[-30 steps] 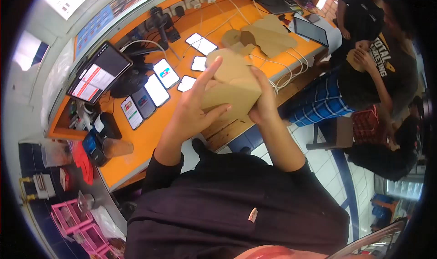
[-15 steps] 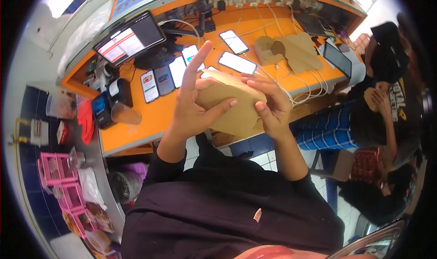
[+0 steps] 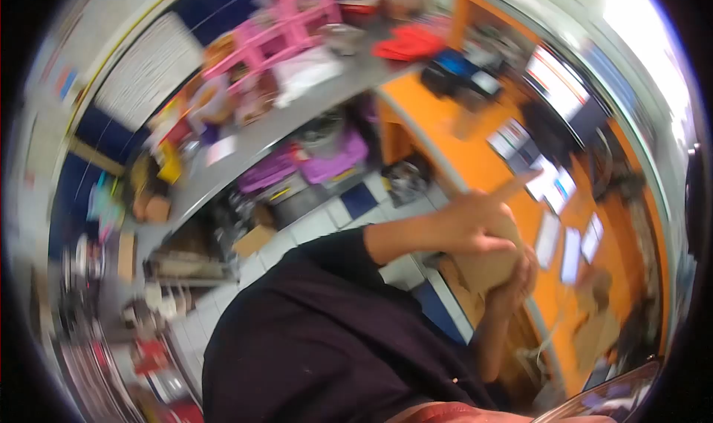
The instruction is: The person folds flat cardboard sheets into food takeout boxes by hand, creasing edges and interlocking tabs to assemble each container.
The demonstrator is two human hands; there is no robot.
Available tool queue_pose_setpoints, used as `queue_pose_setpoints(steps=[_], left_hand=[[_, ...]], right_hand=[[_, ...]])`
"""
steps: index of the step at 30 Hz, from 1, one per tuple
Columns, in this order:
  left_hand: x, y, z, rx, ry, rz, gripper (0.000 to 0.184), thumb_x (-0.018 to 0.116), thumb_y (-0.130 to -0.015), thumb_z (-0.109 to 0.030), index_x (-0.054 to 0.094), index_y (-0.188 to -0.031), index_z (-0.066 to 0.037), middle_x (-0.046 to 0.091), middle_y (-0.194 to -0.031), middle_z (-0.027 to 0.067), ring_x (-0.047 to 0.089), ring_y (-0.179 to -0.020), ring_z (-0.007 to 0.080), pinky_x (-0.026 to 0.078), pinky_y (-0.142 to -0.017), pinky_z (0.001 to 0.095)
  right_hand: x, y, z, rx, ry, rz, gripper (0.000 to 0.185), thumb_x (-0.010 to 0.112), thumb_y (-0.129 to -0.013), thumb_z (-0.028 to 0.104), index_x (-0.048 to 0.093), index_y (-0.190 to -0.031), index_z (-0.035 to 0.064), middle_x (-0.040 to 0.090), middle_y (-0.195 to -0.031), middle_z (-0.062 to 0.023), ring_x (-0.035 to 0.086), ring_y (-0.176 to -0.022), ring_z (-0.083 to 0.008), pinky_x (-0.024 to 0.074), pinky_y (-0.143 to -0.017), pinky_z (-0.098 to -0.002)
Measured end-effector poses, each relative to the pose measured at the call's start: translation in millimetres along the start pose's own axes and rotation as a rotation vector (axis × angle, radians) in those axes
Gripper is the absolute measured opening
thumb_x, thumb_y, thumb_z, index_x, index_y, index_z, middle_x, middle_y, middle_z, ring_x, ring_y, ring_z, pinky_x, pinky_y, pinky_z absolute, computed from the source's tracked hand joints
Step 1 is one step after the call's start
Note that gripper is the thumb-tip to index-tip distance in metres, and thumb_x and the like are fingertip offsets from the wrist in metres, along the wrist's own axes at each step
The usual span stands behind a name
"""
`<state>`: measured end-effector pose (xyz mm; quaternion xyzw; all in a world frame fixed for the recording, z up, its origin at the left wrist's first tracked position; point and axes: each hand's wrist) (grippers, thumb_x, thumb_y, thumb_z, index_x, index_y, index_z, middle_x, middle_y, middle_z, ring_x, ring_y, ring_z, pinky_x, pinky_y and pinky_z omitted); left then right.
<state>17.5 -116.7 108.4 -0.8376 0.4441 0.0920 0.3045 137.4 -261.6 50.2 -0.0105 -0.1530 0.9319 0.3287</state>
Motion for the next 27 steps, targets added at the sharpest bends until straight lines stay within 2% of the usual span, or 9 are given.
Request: queue_pose_setpoints(steps=[4, 7, 9, 12, 14, 16, 17, 21, 27], left_hand=[[-47, 58, -34, -0.173, -0.012, -0.127, 0.099, 0.079, -0.074, -0.033, 0.022, -0.151, -0.008, 0.065, -0.106, 0.0198, 0.064, -0.096, 0.04, 0.05, -0.081, 0.0436], [-86, 128, -34, 0.089, -0.442, -0.457, 0.111, 0.08, -0.073, -0.042, 0.012, -0.153, -0.007, 0.046, -0.139, 0.0216, 0.049, -0.123, 0.0417, 0.041, -0.099, 0.046], [-101, 191, -31, -0.014, -0.248, -0.528, 0.133, 0.086, -0.067, -0.044, -0.008, -0.153, -0.007, 0.021, -0.153, 0.02, 0.027, -0.141, 0.0381, 0.03, -0.11, 0.0482], [-133, 298, -36, -0.18, 0.434, -0.667, 0.151, 0.094, -0.06, -0.034, -0.027, -0.148, -0.011, -0.002, -0.158, 0.0174, 0.01, -0.147, 0.0297, 0.021, -0.116, 0.0464], [-174, 390, -32, -0.219, 0.124, -0.843, 0.151, 0.094, -0.06, -0.032, -0.027, -0.148, -0.011, 0.001, -0.157, 0.0182, 0.01, -0.146, 0.0295, 0.022, -0.116, 0.046], [-202, 471, -55, -0.239, -0.01, -1.015, 0.151, 0.094, -0.06, -0.031, -0.026, -0.149, -0.011, 0.004, -0.157, 0.019, 0.012, -0.146, 0.0292, 0.024, -0.115, 0.0457], [-219, 506, -76, -0.227, -0.007, -1.105, 0.151, 0.094, -0.059, -0.031, -0.025, -0.149, -0.011, 0.006, -0.156, 0.0194, 0.013, -0.146, 0.029, 0.025, -0.114, 0.0457], [-256, 614, -148, -0.605, -0.846, -1.229, 0.136, 0.09, -0.056, -0.022, -0.004, -0.153, -0.005, 0.029, -0.143, 0.0257, 0.034, -0.133, 0.0421, 0.034, -0.106, 0.0484], [-291, 698, -177, -0.711, -1.143, -1.272, 0.123, 0.086, -0.055, -0.014, 0.012, -0.154, -0.01, 0.037, -0.135, 0.0242, 0.042, -0.121, 0.0432, 0.038, -0.099, 0.0495]], right_hand=[[47, 18, 0, -0.056, 0.022, -0.212, 0.039, 0.037, -0.102, 0.029, 0.057, -0.104, -0.0035, 0.057, -0.104, -0.011, 0.056, -0.092, -0.0199, 0.049, -0.079, -0.0329], [102, 27, 7, -0.109, -0.03, -0.389, 0.041, 0.035, -0.102, 0.033, 0.055, -0.105, -0.0033, 0.056, -0.101, -0.012, 0.057, -0.091, -0.0223, 0.0509, -0.077, -0.0357], [166, 60, 18, -0.175, 0.068, -0.43, 0.041, 0.035, -0.102, 0.034, 0.054, -0.105, -0.0028, 0.055, -0.1, -0.0136, 0.058, -0.093, -0.0242, 0.052, -0.076, -0.0376], [276, 139, -6, -0.267, -0.195, -0.087, 0.042, 0.041, -0.099, 0.037, 0.052, -0.108, -0.0023, 0.054, -0.105, -0.0162, 0.058, -0.099, -0.0274, 0.0514, -0.079, -0.0415], [354, 187, -5, -0.68, -0.039, 0.095, 0.041, 0.045, -0.097, 0.035, 0.052, -0.111, -0.0027, 0.053, -0.113, -0.0168, 0.056, -0.103, -0.0289, 0.0493, -0.084, -0.0433], [420, 237, -4, -0.544, -0.312, 0.372, 0.039, 0.052, -0.093, 0.03, 0.051, -0.114, -0.003, 0.049, -0.122, -0.0171, 0.053, -0.11, -0.03, 0.0451, -0.093, -0.0439], [449, 260, -7, -0.087, -0.672, 0.519, 0.039, 0.055, -0.09, 0.027, 0.051, -0.116, -0.0029, 0.047, -0.125, -0.0175, 0.052, -0.112, -0.0303, 0.0427, -0.097, -0.0437], [548, 317, 45, -0.283, -0.609, 0.898, 0.041, 0.062, -0.087, 0.021, 0.052, -0.119, -0.003, 0.05, -0.123, -0.0185, 0.05, -0.121, -0.0307, 0.0397, -0.102, -0.0432], [646, 373, 131, -0.367, -0.168, 1.773, 0.04, 0.076, -0.081, 0.019, 0.061, -0.112, -0.0027, 0.066, -0.095, -0.013, 0.064, -0.093, -0.0191, 0.0503, -0.083, -0.0332]])
Point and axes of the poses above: each hand's wrist, its own y-axis away from the middle knuckle, its own x-axis out of the palm, z = x × y
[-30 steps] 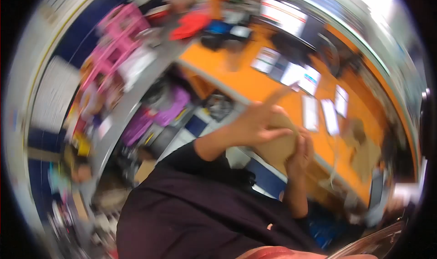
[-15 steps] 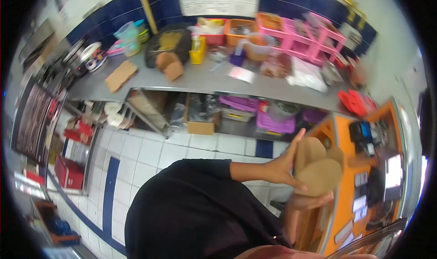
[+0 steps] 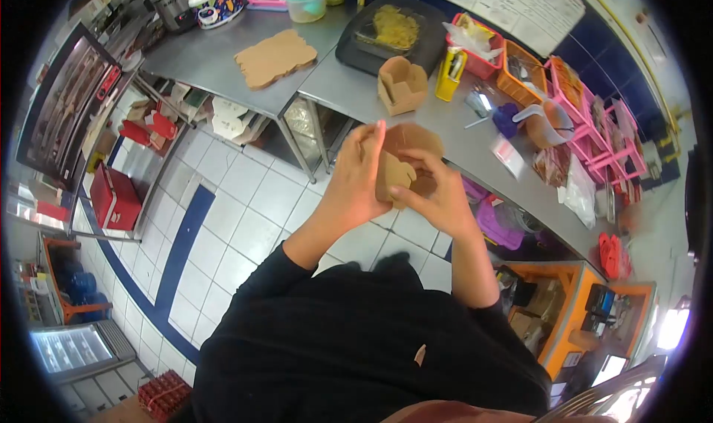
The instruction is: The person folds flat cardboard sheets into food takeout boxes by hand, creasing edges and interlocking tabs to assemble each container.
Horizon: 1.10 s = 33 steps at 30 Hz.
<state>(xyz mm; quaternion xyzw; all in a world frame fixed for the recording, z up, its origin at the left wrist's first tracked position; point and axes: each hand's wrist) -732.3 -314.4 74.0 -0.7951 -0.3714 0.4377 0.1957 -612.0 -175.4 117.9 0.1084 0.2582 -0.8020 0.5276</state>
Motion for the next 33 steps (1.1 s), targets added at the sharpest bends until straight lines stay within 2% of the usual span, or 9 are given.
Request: queue_pose_setpoints(steps=[4, 7, 14, 17, 20, 23, 26, 29, 33], left_hand=[[-14, -15, 38, -0.025, -0.067, -0.163, 0.12, 0.087, -0.055, -0.014, 0.016, -0.152, -0.006, 0.038, -0.134, 0.0233, 0.045, -0.117, 0.0411, 0.041, -0.096, 0.0494], [-9, -23, 67, -0.076, -0.129, -0.188, 0.119, 0.088, -0.055, -0.022, 0.02, -0.15, -0.003, 0.043, -0.129, 0.0231, 0.046, -0.115, 0.0418, 0.042, -0.095, 0.0496], [38, -63, 114, -0.061, 0.003, -0.154, 0.123, 0.091, -0.055, -0.035, 0.021, -0.15, -0.002, 0.042, -0.134, 0.0237, 0.045, -0.121, 0.0397, 0.038, -0.102, 0.0485], [53, -100, 155, -0.221, 0.073, -0.179, 0.074, 0.078, -0.075, -0.035, 0.048, -0.136, -0.006, 0.04, -0.137, 0.0251, 0.042, -0.125, 0.0408, 0.034, -0.104, 0.0498], [81, -136, 207, -0.27, 0.095, -0.083, 0.043, 0.067, -0.086, -0.031, 0.063, -0.121, -0.007, 0.043, -0.135, 0.0247, 0.043, -0.126, 0.0414, 0.035, -0.105, 0.0475], [115, -163, 266, -0.302, 0.187, 0.165, 0.038, 0.065, -0.085, -0.027, 0.067, -0.116, -0.006, 0.053, -0.128, 0.0222, 0.05, -0.121, 0.0375, 0.04, -0.102, 0.0416], [115, -199, 280, -0.556, 0.247, 0.673, 0.04, 0.064, -0.082, -0.026, 0.067, -0.116, -0.005, 0.06, -0.12, 0.0197, 0.058, -0.112, 0.034, 0.046, -0.096, 0.0373], [125, -189, 300, -0.42, 0.424, 0.616, 0.045, 0.071, -0.074, -0.02, 0.067, -0.116, -0.004, 0.063, -0.116, 0.0181, 0.062, -0.106, 0.0318, 0.049, -0.094, 0.0374], [122, -188, 290, -0.294, 0.469, 0.607, 0.062, 0.076, -0.069, -0.016, 0.06, -0.129, -0.008, 0.051, -0.135, 0.0179, 0.051, -0.124, 0.032, 0.041, -0.104, 0.0403]], right_hand=[[13, -50, -34, 0.237, -0.022, 0.292, 0.037, 0.08, -0.079, 0.019, 0.065, -0.104, -0.0042, 0.068, -0.084, -0.0108, 0.063, -0.08, -0.0136, 0.0517, -0.074, -0.0298], [23, -82, -58, 0.119, -0.281, 0.252, 0.032, 0.078, -0.079, 0.018, 0.065, -0.102, 0.0, 0.067, -0.084, -0.0125, 0.064, -0.071, -0.0209, 0.0522, -0.069, -0.0321], [-34, -153, -100, 0.006, -0.09, 0.428, 0.027, 0.072, -0.084, 0.019, 0.067, -0.107, 0.006, 0.069, -0.091, -0.0113, 0.064, -0.08, -0.0269, 0.0507, -0.076, -0.0359], [-66, -181, -108, 0.128, -0.256, -0.148, 0.023, 0.068, -0.089, 0.012, 0.066, -0.108, 0.0005, 0.069, -0.092, -0.0049, 0.062, -0.082, -0.0146, 0.0506, -0.076, -0.0319], [-68, -212, -105, 0.081, -0.298, -0.443, 0.023, 0.068, -0.089, 0.01, 0.066, -0.109, -0.0009, 0.068, -0.092, -0.002, 0.061, -0.084, -0.0117, 0.0507, -0.078, -0.0317], [-50, -233, -138, 0.038, -0.181, -0.265, 0.021, 0.068, -0.087, 0.011, 0.067, -0.105, 0.0005, 0.069, -0.091, -0.0087, 0.065, -0.082, -0.0183, 0.0519, -0.076, -0.0333], [-38, -236, -181, 0.145, 0.129, -0.045, 0.019, 0.064, -0.087, 0.016, 0.069, -0.098, 0.0018, 0.07, -0.089, -0.0164, 0.069, -0.079, -0.0304, 0.0539, -0.072, -0.038], [-30, -246, -146, 0.41, 0.772, 0.181, 0.02, 0.058, -0.085, 0.017, 0.071, -0.091, 0.0028, 0.069, -0.086, -0.021, 0.068, -0.078, -0.0379, 0.0542, -0.069, -0.0435], [13, -244, -175, 0.433, 0.857, 0.329, 0.019, 0.056, -0.083, 0.013, 0.071, -0.084, 0.0018, 0.069, -0.081, -0.02, 0.069, -0.077, -0.0347, 0.0546, -0.067, -0.0446]])
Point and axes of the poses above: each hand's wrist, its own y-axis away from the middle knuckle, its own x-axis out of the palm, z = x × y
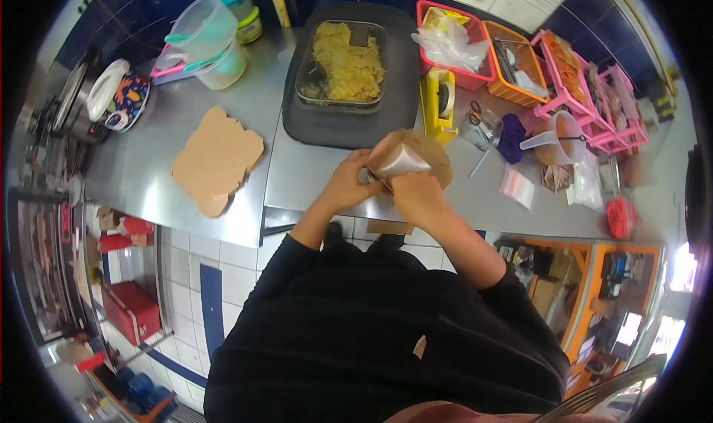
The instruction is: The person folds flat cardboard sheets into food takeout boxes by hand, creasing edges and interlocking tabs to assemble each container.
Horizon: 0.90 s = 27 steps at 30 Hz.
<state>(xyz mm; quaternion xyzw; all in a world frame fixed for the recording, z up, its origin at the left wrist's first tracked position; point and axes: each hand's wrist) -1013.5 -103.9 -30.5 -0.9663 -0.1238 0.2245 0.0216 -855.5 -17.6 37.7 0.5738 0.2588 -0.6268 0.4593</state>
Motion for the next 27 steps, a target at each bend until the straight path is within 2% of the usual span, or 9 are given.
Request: queue_pose_setpoints(steps=[1, 2, 5, 6, 9, 15, 18, 24, 27], left_hand=[[3, 2, 8, 0.076, -0.007, -0.034, 0.066, 0.076, -0.069, -0.016, 0.057, -0.132, -0.01, 0.047, -0.139, 0.0183, 0.048, -0.129, 0.0325, 0.039, -0.106, 0.0422], [5, 2, 17, 0.224, -0.057, -0.011, 0.092, 0.083, -0.064, -0.018, 0.04, -0.146, -0.011, 0.033, -0.149, 0.0203, 0.041, -0.135, 0.0352, 0.034, -0.11, 0.0452], [28, 13, 23, 0.359, 0.458, -0.158, 0.112, 0.089, -0.059, -0.023, 0.025, -0.15, -0.009, 0.026, -0.15, 0.0241, 0.035, -0.137, 0.0387, 0.034, -0.111, 0.0479], [31, 15, 23, 0.395, 0.408, -0.137, 0.13, 0.094, -0.054, -0.028, 0.011, -0.152, -0.008, 0.022, -0.152, 0.0238, 0.033, -0.138, 0.0376, 0.034, -0.11, 0.0478], [50, 14, 46, 0.489, 0.378, -0.181, 0.133, 0.095, -0.052, -0.032, 0.01, -0.151, -0.009, 0.025, -0.15, 0.0226, 0.035, -0.136, 0.0381, 0.034, -0.11, 0.0482], [51, 28, 60, 0.459, 0.245, -0.165, 0.131, 0.094, -0.053, -0.036, 0.009, -0.149, -0.009, 0.036, -0.137, 0.0216, 0.042, -0.126, 0.0382, 0.035, -0.107, 0.0487], [45, 33, 49, 0.506, 0.148, -0.3, 0.128, 0.092, -0.055, -0.037, 0.01, -0.148, -0.006, 0.036, -0.136, 0.0234, 0.04, -0.126, 0.0389, 0.036, -0.105, 0.0479], [39, 35, 44, 0.315, 0.071, -0.211, 0.134, 0.093, -0.055, -0.039, 0.003, -0.147, 0.002, 0.034, -0.134, 0.0232, 0.038, -0.126, 0.0378, 0.032, -0.108, 0.0476], [8, 27, 48, 0.387, -0.079, -0.188, 0.13, 0.092, -0.055, -0.041, 0.01, -0.147, 0.002, 0.033, -0.14, 0.0259, 0.036, -0.128, 0.0414, 0.029, -0.109, 0.0505]], right_hand=[[9, -3, 0, 0.016, -0.014, 0.019, 0.02, 0.057, -0.084, 0.015, 0.071, -0.084, 0.0014, 0.068, -0.081, -0.0199, 0.069, -0.078, -0.0345, 0.0546, -0.066, -0.0444], [16, -5, -2, 0.029, -0.028, 0.036, 0.02, 0.058, -0.084, 0.016, 0.071, -0.084, 0.0009, 0.068, -0.081, -0.0198, 0.069, -0.078, -0.0344, 0.0547, -0.066, -0.0441], [9, -7, -5, -0.082, -0.058, 0.19, 0.025, 0.057, -0.084, 0.02, 0.071, -0.086, -0.0008, 0.068, -0.081, -0.0198, 0.069, -0.08, -0.0347, 0.0542, -0.068, -0.0446], [7, -9, -4, -0.092, -0.118, 0.234, 0.028, 0.056, -0.085, 0.022, 0.071, -0.087, -0.0013, 0.068, -0.082, -0.0199, 0.068, -0.08, -0.0351, 0.0538, -0.07, -0.0449], [3, -15, 2, -0.016, -0.389, 0.314, 0.036, 0.053, -0.085, 0.028, 0.071, -0.089, -0.0023, 0.069, -0.086, -0.0205, 0.068, -0.082, -0.0366, 0.0522, -0.075, -0.0457], [5, -34, 28, 0.09, -0.327, 0.544, 0.038, 0.048, -0.084, 0.028, 0.071, -0.092, -0.0023, 0.069, -0.09, -0.0222, 0.068, -0.081, -0.0345, 0.0508, -0.074, -0.043], [-4, -35, 27, 0.101, -0.371, 0.585, 0.037, 0.048, -0.084, 0.027, 0.071, -0.088, -0.0014, 0.068, -0.087, -0.0232, 0.066, -0.077, -0.0335, 0.05, -0.072, -0.0424], [12, -48, 18, 0.191, -0.345, 0.586, 0.042, 0.047, -0.085, 0.034, 0.071, -0.096, 0.0015, 0.069, -0.089, -0.0219, 0.067, -0.079, -0.0323, 0.0507, -0.074, -0.0424], [10, -55, 9, 0.32, -0.425, 0.314, 0.046, 0.046, -0.087, 0.036, 0.07, -0.105, 0.0015, 0.07, -0.093, -0.0215, 0.067, -0.084, -0.0317, 0.0508, -0.077, -0.0413]])
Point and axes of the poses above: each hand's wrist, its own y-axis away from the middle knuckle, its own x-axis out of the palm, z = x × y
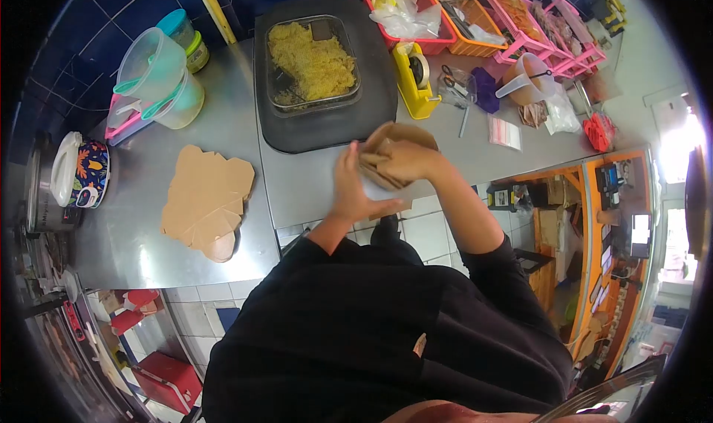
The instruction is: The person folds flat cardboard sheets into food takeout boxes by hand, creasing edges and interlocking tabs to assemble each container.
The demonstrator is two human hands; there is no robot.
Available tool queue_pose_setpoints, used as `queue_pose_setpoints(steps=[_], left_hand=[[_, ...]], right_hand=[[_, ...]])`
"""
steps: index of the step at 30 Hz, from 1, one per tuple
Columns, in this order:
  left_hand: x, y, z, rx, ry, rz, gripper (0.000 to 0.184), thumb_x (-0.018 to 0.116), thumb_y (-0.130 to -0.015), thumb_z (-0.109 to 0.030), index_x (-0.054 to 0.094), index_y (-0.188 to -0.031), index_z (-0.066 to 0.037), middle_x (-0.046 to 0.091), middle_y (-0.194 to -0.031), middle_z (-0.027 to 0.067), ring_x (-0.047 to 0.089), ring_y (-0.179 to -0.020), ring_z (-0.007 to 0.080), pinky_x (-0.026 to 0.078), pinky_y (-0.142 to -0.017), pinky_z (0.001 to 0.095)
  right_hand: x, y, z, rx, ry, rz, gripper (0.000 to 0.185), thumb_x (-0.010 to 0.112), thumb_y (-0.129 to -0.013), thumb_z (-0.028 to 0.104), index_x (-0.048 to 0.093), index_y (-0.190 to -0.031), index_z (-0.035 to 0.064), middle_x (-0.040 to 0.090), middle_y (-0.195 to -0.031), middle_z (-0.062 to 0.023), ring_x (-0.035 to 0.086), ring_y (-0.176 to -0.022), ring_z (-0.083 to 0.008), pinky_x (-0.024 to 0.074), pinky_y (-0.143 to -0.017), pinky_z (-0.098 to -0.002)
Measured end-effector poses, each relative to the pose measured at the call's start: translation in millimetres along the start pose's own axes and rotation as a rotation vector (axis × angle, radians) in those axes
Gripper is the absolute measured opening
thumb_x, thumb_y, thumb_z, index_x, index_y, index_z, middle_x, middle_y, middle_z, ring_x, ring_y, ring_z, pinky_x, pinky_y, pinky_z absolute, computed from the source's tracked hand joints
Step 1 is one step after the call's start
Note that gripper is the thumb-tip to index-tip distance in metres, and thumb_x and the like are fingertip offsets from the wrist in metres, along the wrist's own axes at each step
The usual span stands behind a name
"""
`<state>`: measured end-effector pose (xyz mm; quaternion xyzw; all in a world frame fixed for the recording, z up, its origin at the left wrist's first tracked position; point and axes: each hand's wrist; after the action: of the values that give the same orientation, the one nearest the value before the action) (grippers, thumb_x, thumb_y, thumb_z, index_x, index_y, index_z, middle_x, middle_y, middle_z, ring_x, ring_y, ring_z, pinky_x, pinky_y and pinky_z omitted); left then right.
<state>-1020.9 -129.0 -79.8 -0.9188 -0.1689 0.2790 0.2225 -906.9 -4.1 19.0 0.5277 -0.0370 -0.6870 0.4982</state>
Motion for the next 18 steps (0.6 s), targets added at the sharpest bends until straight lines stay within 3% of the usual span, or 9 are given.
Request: queue_pose_setpoints(steps=[1, 3, 5, 8, 10, 12, 13, 14, 18], left_hand=[[-12, 0, 12, 0.039, -0.037, -0.061, 0.115, 0.086, -0.058, -0.053, 0.031, -0.142, 0.003, 0.037, -0.14, 0.0238, 0.036, -0.128, 0.0431, 0.029, -0.108, 0.0517], [-47, 7, 34, -0.014, -0.342, -0.131, 0.105, 0.084, -0.063, -0.051, 0.035, -0.143, -0.002, 0.038, -0.14, 0.0236, 0.033, -0.132, 0.0441, 0.026, -0.109, 0.0546], [-92, 25, 51, -0.299, -0.792, -0.098, 0.099, 0.082, -0.067, -0.048, 0.036, -0.145, -0.009, 0.039, -0.142, 0.025, 0.032, -0.134, 0.0455, 0.025, -0.109, 0.0577], [-139, 65, 101, -0.441, -1.117, -0.036, 0.071, 0.068, -0.082, -0.039, 0.044, -0.143, -0.011, 0.039, -0.145, 0.0278, 0.034, -0.134, 0.0466, 0.027, -0.109, 0.0588], [-175, 87, 148, -0.288, -0.921, 0.032, 0.054, 0.057, -0.091, -0.034, 0.05, -0.137, -0.006, 0.049, -0.137, 0.0269, 0.043, -0.129, 0.0431, 0.031, -0.11, 0.0529], [-188, 92, 159, -0.278, -1.124, 0.181, 0.048, 0.047, -0.099, -0.032, 0.053, -0.13, 0.004, 0.054, -0.132, 0.0254, 0.048, -0.126, 0.0393, 0.035, -0.109, 0.0478], [-207, 113, 219, -0.04, -0.972, 0.156, 0.045, 0.045, -0.101, -0.031, 0.055, -0.128, 0.004, 0.055, -0.131, 0.0252, 0.049, -0.125, 0.0393, 0.035, -0.109, 0.0477], [-209, 80, 164, -0.258, -1.029, 0.334, 0.046, 0.046, -0.101, -0.032, 0.056, -0.125, 0.005, 0.057, -0.128, 0.0255, 0.051, -0.123, 0.0391, 0.039, -0.106, 0.0475], [-209, 50, 153, -0.113, -0.854, 0.229, 0.046, 0.049, -0.099, -0.032, 0.057, -0.124, 0.005, 0.059, -0.126, 0.0231, 0.052, -0.123, 0.0358, 0.043, -0.103, 0.0458]], right_hand=[[-1, -1, 0, -0.001, -0.055, -0.063, 0.053, 0.046, -0.087, 0.044, 0.071, -0.103, 0.0005, 0.07, -0.092, -0.0216, 0.067, -0.085, -0.0325, 0.051, -0.078, -0.0413], [-4, -4, 2, 0.004, -0.167, -0.202, 0.068, 0.045, -0.087, 0.06, 0.072, -0.099, -0.0015, 0.07, -0.088, -0.0218, 0.068, -0.085, -0.0343, 0.0514, -0.079, -0.0412], [-4, -1, 10, -0.035, -0.373, -0.333, 0.08, 0.047, -0.085, 0.073, 0.072, -0.091, -0.0025, 0.069, -0.084, -0.0215, 0.068, -0.085, -0.0353, 0.0515, -0.077, -0.0424], [5, 10, 37, -0.016, -0.43, -0.515, 0.074, 0.051, -0.085, 0.069, 0.07, -0.081, -0.003, 0.068, -0.082, -0.0212, 0.067, -0.085, -0.0355, 0.0506, -0.075, -0.0445], [27, 12, 56, -0.032, -0.471, -0.71, 0.065, 0.057, -0.086, 0.062, 0.067, -0.08, -0.0021, 0.067, -0.083, -0.0211, 0.066, -0.085, -0.0359, 0.0504, -0.074, -0.0461], [62, 5, 65, -0.109, -0.27, -1.008, 0.046, 0.069, -0.082, 0.041, 0.066, -0.105, 0.001, 0.068, -0.103, -0.0179, 0.065, -0.095, -0.0353, 0.0508, -0.085, -0.044], [66, 13, 73, -0.147, -0.306, -1.007, 0.044, 0.071, -0.08, 0.038, 0.065, -0.105, 0.0016, 0.066, -0.109, -0.0179, 0.063, -0.1, -0.0343, 0.0486, -0.09, -0.0437], [70, 19, 80, -0.146, -0.261, -1.032, 0.041, 0.072, -0.078, 0.035, 0.065, -0.103, 0.0032, 0.065, -0.107, -0.0166, 0.06, -0.103, -0.0338, 0.0468, -0.093, -0.0439], [96, 17, 84, -0.43, -0.169, -1.42, 0.024, 0.07, -0.073, 0.016, 0.06, -0.093, 0.0059, 0.054, -0.092, -0.0099, 0.054, -0.096, -0.0302, 0.0364, -0.102, -0.0505]])
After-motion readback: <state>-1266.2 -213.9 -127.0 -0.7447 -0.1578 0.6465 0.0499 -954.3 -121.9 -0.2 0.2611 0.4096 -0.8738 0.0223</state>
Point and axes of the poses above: each hand's wrist, its own y-axis away from the middle knuckle, its own x-axis out of the palm, z = x × y
